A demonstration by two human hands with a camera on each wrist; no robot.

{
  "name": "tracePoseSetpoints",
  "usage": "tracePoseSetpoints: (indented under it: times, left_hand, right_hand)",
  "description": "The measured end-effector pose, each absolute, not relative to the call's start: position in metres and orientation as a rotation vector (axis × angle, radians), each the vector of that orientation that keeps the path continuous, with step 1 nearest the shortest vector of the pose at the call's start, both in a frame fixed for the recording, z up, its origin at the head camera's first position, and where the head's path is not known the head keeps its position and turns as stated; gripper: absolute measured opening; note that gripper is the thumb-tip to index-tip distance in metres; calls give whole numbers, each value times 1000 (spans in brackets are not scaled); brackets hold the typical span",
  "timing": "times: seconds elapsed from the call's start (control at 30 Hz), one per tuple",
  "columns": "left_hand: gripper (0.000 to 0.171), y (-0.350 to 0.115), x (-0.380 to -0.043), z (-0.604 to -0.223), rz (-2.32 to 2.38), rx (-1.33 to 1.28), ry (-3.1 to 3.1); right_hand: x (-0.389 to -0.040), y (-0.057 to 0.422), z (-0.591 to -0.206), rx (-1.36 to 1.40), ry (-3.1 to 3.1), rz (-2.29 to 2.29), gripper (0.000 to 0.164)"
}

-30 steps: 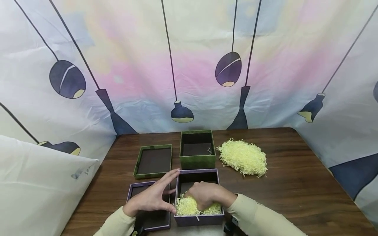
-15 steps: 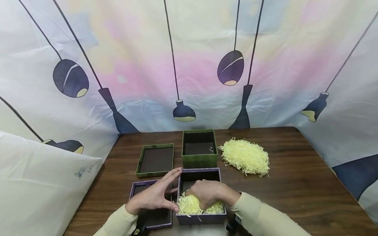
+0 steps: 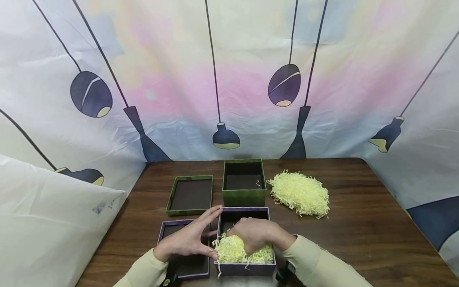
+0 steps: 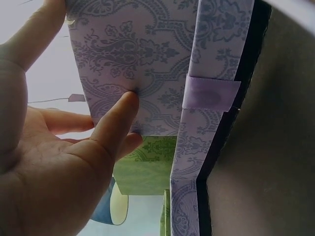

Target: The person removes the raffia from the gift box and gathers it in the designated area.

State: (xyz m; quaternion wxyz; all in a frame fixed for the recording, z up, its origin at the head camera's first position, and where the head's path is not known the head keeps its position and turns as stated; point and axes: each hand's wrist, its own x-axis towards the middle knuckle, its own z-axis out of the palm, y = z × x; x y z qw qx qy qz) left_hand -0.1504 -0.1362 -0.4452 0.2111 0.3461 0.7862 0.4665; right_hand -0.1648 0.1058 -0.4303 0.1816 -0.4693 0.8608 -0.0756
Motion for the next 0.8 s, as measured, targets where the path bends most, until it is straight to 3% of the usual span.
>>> tracePoseSetpoints:
  times: [0.6, 0.8]
  left_hand:
    - [114, -134, -148, -448, 1255, 989, 2227]
    - [114, -135, -151, -445, 1292, 955, 2190]
  right_hand:
    - [-171, 116, -421, -1369, 2558, -309, 74]
    - [-175, 118, -412, -1297, 2582, -382, 80]
